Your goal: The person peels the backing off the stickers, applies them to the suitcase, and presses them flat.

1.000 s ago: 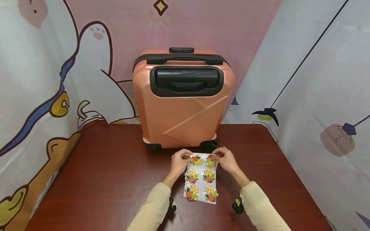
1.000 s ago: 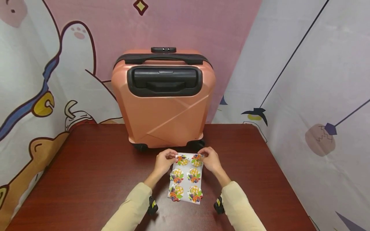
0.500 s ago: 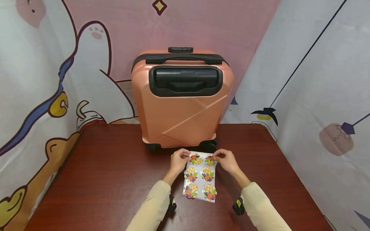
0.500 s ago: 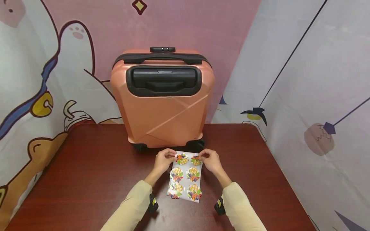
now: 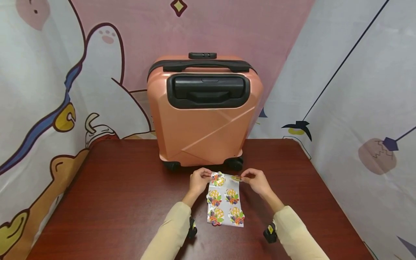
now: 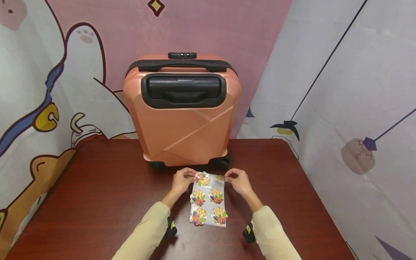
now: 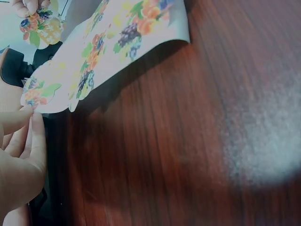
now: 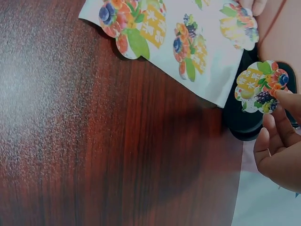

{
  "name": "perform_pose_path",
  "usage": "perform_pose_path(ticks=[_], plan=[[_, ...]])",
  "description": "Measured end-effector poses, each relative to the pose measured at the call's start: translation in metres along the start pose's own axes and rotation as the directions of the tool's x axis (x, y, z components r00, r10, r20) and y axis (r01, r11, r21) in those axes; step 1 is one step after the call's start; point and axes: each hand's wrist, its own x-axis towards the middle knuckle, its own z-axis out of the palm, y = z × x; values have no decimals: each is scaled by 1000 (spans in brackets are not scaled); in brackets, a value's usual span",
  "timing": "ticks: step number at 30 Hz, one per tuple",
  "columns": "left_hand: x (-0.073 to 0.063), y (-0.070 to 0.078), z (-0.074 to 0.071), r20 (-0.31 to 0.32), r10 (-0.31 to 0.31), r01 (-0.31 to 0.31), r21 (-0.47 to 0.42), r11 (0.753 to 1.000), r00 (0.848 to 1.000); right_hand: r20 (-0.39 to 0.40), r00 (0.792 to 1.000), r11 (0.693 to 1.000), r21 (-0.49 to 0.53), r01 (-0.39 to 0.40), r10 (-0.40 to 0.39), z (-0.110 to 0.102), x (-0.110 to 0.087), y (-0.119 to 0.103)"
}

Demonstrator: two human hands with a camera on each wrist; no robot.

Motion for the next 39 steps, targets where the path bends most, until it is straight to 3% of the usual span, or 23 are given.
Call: perform_pose_path(ticks=[7, 14, 19, 24, 29, 36, 39], plan=[[-2, -3, -5, 72, -23, 15, 108, 994, 997, 35, 991, 990, -63, -125, 127, -3, 3, -6], [0, 2, -12, 75, 19, -31, 157, 987, 997, 94, 988, 992, -51, -120, 124, -4, 7, -18], [2, 14, -13, 141, 98, -113, 106, 988, 985, 134, 987, 996, -32, -83, 87, 0, 12, -30], [1, 26, -12, 199, 109, -125, 68, 990, 974, 178, 982, 998, -25, -56, 59, 8, 12, -53], [-1, 28, -11, 188, 117, -128, 48, 991, 975, 206, 978, 999, -27, -39, 44, 13, 8, -81], [0, 31, -15, 173, 85, -88, 13, 996, 981, 201, 979, 999, -35, -27, 34, 17, 10, -88], [2, 33, -19, 168, 104, -104, -7, 994, 980, 203, 979, 999, -29, -19, 25, 19, 11, -90]])
